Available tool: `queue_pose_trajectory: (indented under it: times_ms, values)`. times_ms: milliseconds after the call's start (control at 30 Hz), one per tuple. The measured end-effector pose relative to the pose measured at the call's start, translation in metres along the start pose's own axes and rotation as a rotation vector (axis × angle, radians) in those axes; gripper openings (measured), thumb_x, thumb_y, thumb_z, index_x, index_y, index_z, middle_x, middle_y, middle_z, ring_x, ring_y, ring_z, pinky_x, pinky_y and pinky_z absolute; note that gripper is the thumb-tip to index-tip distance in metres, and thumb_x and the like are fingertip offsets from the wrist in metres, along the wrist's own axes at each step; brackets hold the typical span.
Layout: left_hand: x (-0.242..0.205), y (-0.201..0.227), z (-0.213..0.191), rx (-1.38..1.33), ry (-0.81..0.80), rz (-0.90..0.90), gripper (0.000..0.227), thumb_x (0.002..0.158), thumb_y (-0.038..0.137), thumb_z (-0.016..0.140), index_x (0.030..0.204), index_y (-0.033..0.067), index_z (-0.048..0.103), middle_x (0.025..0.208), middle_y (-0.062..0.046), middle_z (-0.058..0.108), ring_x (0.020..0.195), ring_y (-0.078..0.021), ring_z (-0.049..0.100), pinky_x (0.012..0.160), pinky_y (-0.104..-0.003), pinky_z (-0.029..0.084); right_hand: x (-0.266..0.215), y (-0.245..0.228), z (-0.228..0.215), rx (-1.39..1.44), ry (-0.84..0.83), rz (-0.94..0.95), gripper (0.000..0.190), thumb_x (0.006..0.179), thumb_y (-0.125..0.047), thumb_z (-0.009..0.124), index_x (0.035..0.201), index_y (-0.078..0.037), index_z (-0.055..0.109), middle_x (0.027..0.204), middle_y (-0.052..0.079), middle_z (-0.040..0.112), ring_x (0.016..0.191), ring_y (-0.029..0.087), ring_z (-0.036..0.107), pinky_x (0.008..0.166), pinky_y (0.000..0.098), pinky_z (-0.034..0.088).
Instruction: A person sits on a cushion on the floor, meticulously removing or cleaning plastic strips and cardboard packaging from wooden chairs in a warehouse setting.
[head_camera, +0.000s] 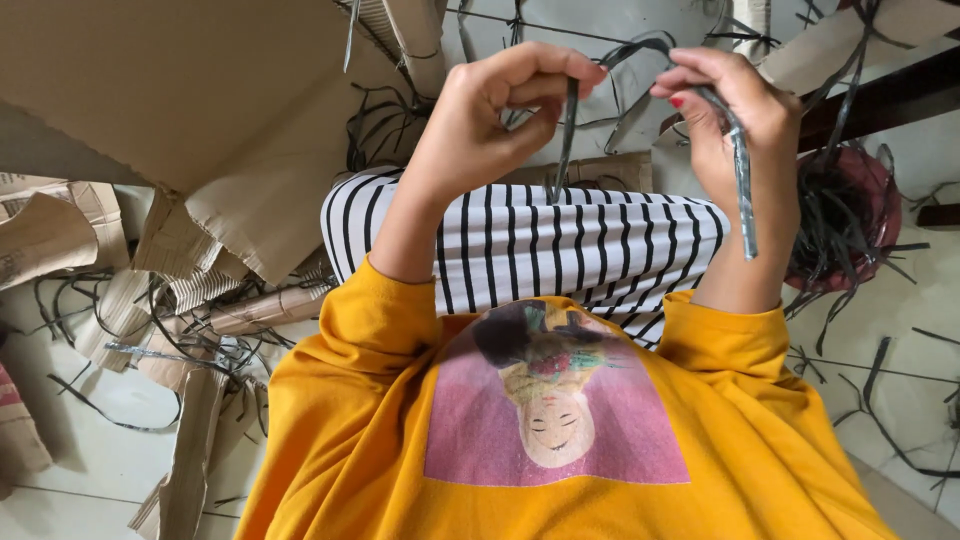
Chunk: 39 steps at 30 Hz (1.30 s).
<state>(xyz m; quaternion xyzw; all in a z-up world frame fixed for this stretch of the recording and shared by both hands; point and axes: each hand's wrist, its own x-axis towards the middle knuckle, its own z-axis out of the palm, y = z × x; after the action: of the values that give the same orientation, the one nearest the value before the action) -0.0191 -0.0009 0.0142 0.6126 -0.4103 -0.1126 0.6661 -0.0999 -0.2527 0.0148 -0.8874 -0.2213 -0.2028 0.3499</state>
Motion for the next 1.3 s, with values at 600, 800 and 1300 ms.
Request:
queue_pose_trajectory:
  times_ms: [600,800,1300]
  values:
    - [-0.001,-0.052,0.026,0.107,0.238,-0.040,0.030,0.107,0.031,0.057,0.105,0.0068,0.074,0.070,0.001,0.059,0.057,-0.0060,0.045,0.049,-0.018,0.030,-0.032,0.003,0.021,0.277,0.076,0.302,0.033,0.120,-0.018,0.044,0.107,0.005,0.064,0.083,0.013,0.068,0.059,0.015,0.060,0.052,0.0221,0.048]
    - [-0.003,-0.038,0.053,-0.081,0.372,-0.206,0.019,0.099,0.028,0.070,0.096,0.0117,0.079,0.074,-0.008,0.077,0.078,-0.0046,0.065,0.073,-0.030,0.057,-0.030,-0.015,0.066,0.545,0.118,0.355,0.036,0.112,-0.018,0.051,0.091,0.004,0.068,0.067,0.016,0.068,0.046,0.019,0.062,0.050,0.0282,0.051]
    - [-0.009,-0.033,0.072,-0.496,0.338,-0.221,0.018,0.102,0.015,0.065,0.105,0.0005,0.075,0.062,-0.017,0.069,0.043,-0.0226,0.068,0.040,-0.030,0.060,-0.044,-0.015,0.072,0.482,0.001,0.376,0.032,0.109,-0.005,0.052,0.084,0.001,0.069,0.058,0.011,0.066,0.044,0.017,0.062,0.050,0.0279,0.051]
